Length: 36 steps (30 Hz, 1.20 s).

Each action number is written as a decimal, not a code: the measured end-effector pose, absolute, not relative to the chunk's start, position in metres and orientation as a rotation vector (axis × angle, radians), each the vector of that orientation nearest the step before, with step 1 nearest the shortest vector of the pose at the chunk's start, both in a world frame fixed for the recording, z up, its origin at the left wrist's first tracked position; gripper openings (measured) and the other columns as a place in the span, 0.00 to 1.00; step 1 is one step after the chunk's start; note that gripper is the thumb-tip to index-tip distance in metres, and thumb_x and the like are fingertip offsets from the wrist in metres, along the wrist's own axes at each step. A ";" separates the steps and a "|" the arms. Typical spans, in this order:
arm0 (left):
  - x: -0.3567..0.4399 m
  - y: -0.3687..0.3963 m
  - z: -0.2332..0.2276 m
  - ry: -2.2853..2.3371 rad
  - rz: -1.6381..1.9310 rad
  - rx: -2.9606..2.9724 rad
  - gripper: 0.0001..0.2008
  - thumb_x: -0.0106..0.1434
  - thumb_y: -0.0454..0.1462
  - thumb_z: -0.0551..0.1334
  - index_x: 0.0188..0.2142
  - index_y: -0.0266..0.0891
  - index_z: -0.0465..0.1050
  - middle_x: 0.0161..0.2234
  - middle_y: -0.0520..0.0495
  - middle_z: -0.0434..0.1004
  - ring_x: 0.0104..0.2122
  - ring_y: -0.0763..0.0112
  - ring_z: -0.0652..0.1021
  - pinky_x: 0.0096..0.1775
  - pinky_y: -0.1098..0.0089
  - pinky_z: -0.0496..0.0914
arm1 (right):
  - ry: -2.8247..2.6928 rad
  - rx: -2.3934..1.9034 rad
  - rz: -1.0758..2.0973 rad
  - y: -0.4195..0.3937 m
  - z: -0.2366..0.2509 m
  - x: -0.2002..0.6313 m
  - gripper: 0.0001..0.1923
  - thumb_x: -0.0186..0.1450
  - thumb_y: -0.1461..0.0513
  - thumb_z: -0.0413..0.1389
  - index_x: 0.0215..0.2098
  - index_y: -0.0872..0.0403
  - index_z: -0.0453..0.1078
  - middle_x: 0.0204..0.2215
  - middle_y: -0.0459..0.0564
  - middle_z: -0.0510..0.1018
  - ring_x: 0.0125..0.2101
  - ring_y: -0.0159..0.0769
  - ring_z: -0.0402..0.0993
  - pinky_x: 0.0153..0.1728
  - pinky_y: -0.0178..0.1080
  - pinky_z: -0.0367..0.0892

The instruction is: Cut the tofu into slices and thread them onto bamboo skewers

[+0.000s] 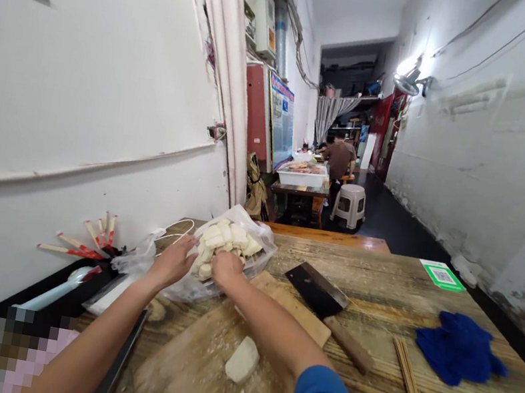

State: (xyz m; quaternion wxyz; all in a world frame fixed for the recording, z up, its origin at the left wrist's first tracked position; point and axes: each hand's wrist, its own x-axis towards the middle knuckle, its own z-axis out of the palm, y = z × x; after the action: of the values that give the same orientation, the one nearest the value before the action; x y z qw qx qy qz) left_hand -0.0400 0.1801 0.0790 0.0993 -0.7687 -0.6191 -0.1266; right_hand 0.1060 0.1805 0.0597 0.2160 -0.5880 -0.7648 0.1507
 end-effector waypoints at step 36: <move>0.187 -0.033 -0.001 -2.097 -1.050 -3.810 0.14 0.57 0.39 0.56 0.40 0.36 0.74 0.34 0.39 0.78 0.34 0.58 0.77 0.35 0.62 0.70 | -1.407 -2.083 0.512 -0.129 -0.084 0.446 0.21 0.61 0.47 0.40 0.22 0.51 0.62 0.17 0.47 0.72 0.22 0.39 0.71 0.25 0.35 0.61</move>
State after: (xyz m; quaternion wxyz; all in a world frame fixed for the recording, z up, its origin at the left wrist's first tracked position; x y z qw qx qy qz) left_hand 0.1870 -0.0333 -0.0013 -0.6180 -0.6696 -0.3684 -0.1845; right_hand 0.4457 -0.1287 -0.0838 0.2843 -0.7784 -0.5259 0.1913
